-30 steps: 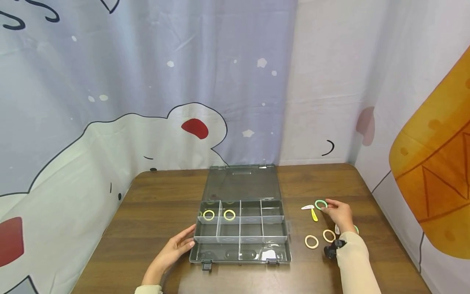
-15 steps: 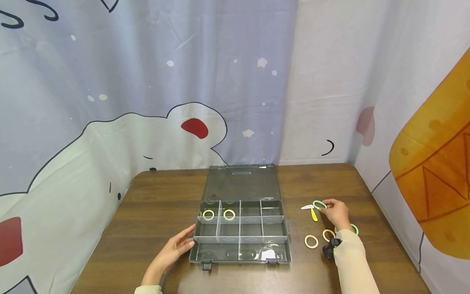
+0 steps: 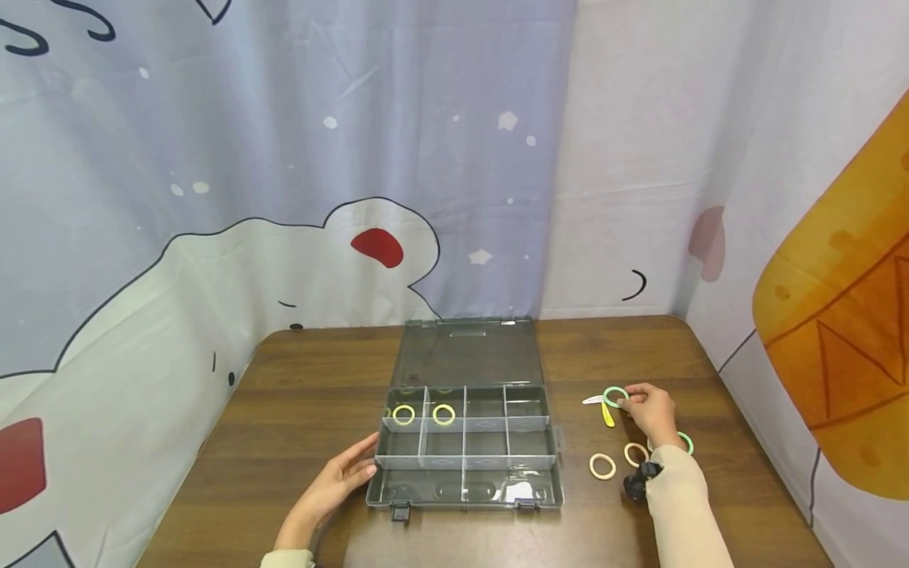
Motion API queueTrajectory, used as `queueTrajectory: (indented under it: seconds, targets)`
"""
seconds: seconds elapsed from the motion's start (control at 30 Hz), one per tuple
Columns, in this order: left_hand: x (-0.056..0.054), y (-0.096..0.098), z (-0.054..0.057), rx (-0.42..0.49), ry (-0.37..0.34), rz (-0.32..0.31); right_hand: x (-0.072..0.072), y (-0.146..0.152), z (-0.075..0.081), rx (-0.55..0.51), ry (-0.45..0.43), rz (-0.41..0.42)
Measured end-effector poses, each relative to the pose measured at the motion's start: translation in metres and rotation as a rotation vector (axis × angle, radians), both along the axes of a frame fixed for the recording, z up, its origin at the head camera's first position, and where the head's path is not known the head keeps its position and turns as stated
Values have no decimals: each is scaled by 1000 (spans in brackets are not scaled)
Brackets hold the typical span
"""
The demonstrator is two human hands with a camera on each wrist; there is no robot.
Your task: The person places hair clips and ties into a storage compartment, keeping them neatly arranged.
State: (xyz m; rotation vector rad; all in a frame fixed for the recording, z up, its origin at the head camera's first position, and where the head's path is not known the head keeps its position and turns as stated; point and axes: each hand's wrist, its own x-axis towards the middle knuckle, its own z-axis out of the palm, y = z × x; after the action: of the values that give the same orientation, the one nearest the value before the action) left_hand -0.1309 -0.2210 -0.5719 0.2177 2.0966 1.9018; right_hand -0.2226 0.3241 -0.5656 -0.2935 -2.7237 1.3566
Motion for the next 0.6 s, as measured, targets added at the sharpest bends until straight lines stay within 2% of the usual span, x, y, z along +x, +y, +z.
queueTrajectory:
  seconds: [0.37,0.6]
  targets:
    - [0,-1,-1,3,1,6,-5,-10,1,-295,9,1]
    - [0,-1,-1,-14,9,3,-8,-18,6,-378,12,19]
